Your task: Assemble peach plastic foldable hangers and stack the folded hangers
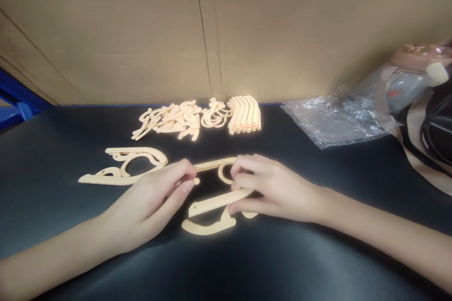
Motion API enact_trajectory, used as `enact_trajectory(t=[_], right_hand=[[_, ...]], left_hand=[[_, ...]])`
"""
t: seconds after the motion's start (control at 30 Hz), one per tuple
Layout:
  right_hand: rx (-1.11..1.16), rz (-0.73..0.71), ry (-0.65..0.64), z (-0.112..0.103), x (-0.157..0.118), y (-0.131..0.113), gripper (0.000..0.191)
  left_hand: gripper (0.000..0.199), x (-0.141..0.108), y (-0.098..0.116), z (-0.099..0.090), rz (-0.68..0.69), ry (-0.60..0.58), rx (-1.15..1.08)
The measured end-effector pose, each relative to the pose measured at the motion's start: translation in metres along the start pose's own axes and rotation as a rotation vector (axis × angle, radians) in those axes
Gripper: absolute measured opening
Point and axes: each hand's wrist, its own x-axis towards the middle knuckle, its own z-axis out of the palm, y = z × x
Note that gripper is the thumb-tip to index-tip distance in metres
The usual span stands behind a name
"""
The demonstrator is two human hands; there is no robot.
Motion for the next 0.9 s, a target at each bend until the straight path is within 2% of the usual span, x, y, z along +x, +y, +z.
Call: enact_trajectory(t=[0.17,0.3,0.53,0.73,0.9], right_hand=[[0.197,0.071,-0.037,-0.003,-0.006,0.004,0.011],[0.274,0.143,-0.049,-0.006,-0.004,0.006,0.013],[0.370,0.210,0.007,-0.003,-0.005,0.011,0.013],[0.491,0.254,-0.010,-0.003,-0.006,0.014,0.018],[0.506,0.249,0.001,-0.003,-0.005,0.014,0.016]], left_hand=[[0.009,0.001,0.001,0.000,0.053,-0.010,0.031],[0.015,-0.002,0.000,0.004,0.096,0.005,0.102],[0.034,-0.003,-0.003,0.009,0.152,0.176,0.330],[0.040,-0.002,0.001,0.010,0.188,0.021,0.234],[0.043,-0.002,0.005,0.012,0.175,0.015,0.239]])
